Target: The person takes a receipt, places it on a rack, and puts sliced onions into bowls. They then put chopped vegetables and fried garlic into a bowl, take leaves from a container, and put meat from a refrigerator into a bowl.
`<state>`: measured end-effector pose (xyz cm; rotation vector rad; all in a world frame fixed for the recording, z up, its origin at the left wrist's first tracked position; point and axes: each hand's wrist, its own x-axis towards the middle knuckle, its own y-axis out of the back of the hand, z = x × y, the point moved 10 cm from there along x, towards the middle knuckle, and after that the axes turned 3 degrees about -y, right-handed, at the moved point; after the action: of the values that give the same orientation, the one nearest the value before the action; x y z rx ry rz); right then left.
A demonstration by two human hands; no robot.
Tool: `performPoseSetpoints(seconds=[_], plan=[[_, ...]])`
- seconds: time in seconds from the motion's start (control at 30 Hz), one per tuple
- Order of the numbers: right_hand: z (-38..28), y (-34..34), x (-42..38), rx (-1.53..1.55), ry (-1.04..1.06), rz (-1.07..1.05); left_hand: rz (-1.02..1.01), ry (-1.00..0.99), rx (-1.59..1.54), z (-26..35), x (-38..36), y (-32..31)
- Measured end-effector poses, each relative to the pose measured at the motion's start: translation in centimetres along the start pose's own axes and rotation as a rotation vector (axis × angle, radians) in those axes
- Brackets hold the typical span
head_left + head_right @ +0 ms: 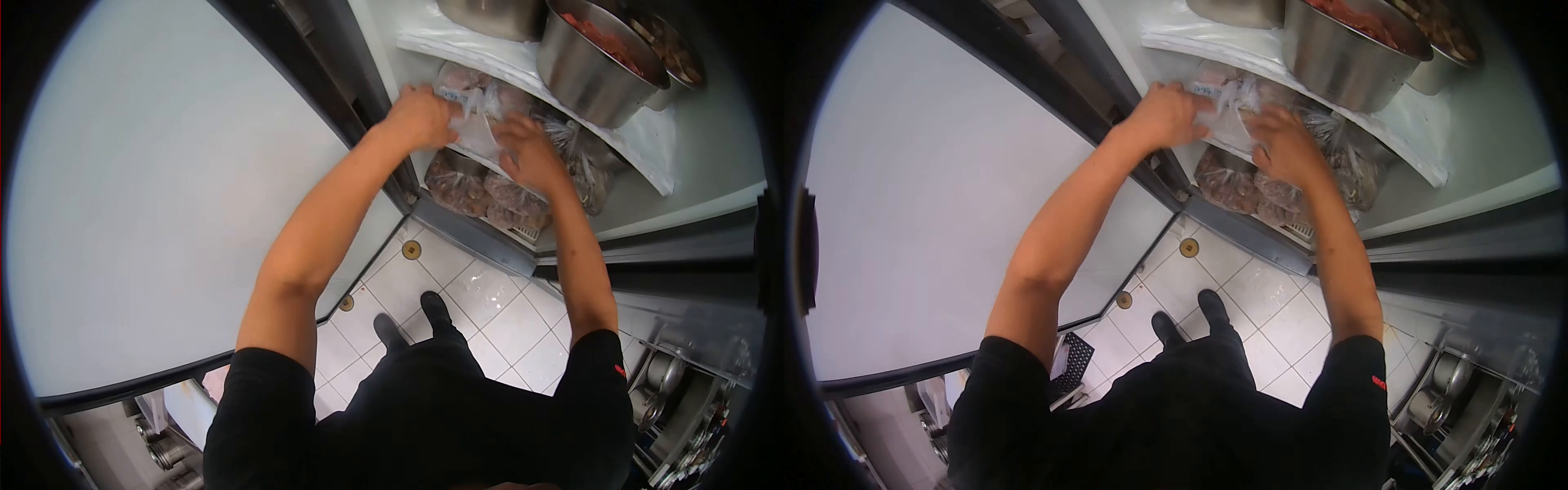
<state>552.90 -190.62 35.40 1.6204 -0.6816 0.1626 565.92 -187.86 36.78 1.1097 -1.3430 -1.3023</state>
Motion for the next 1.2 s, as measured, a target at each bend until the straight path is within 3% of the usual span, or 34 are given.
performPoseSetpoints(seconds=[0.1, 0.2, 0.3, 0.33, 0.4, 0.5, 0.57, 0.67, 0.77, 0.93, 1.07, 1.2], plan=[[0.7, -1.9, -2.6, 0.127, -0.123, -0.344, 0.006, -0.118, 0.003, 2.8, -2.9, -0.5], [4.9, -3.2, -2.4, 0.109, -0.569, -0.518, 0.089, -0.142, -0.061, 4.1, -4.4, -1.1], [9.6, -2.8, 1.4, -0.099, -0.602, -0.19, 0.119, -0.093, -0.087, 4.1, -4.7, -0.8], [10.5, -2.0, 3.5, -0.365, -0.363, 0.118, 0.115, -0.071, -0.088, 3.9, -4.7, -0.7], [13.5, -1.8, 4.7, -0.482, -0.29, 0.357, 0.109, -0.038, -0.055, 3.4, -4.9, -0.9], [18.5, -3.7, 4.7, 0.006, -0.747, 0.066, 0.104, -0.067, -0.021, 3.3, -5.8, -1.4], [14.8, -5.8, 4.6, 0.432, -0.936, -0.24, 0.12, -0.105, -0.028, 3.7, -6.5, -2.0], [10.5, -8.0, 7.3, 0.259, -0.473, -0.385, 0.169, -0.132, -0.073, 4.3, -7.0, -2.5], [8.0, -8.0, 8.8, 0.085, -0.392, -0.335, 0.186, -0.125, -0.107, 4.8, -6.9, -2.2], [5.8, -8.3, 10.8, -0.088, -0.435, -0.479, 0.124, -0.067, -0.13, 5.3, -6.2, -3.9], [6.2, -8.0, 9.7, -0.006, -0.513, -0.619, 0.303, -0.012, -0.203, 5.3, -7.0, -2.3], [6.1, -7.1, 9.3, 0.051, -0.473, -0.534, 0.354, 0.093, -0.229, 5.2, -7.9, -3.1]])
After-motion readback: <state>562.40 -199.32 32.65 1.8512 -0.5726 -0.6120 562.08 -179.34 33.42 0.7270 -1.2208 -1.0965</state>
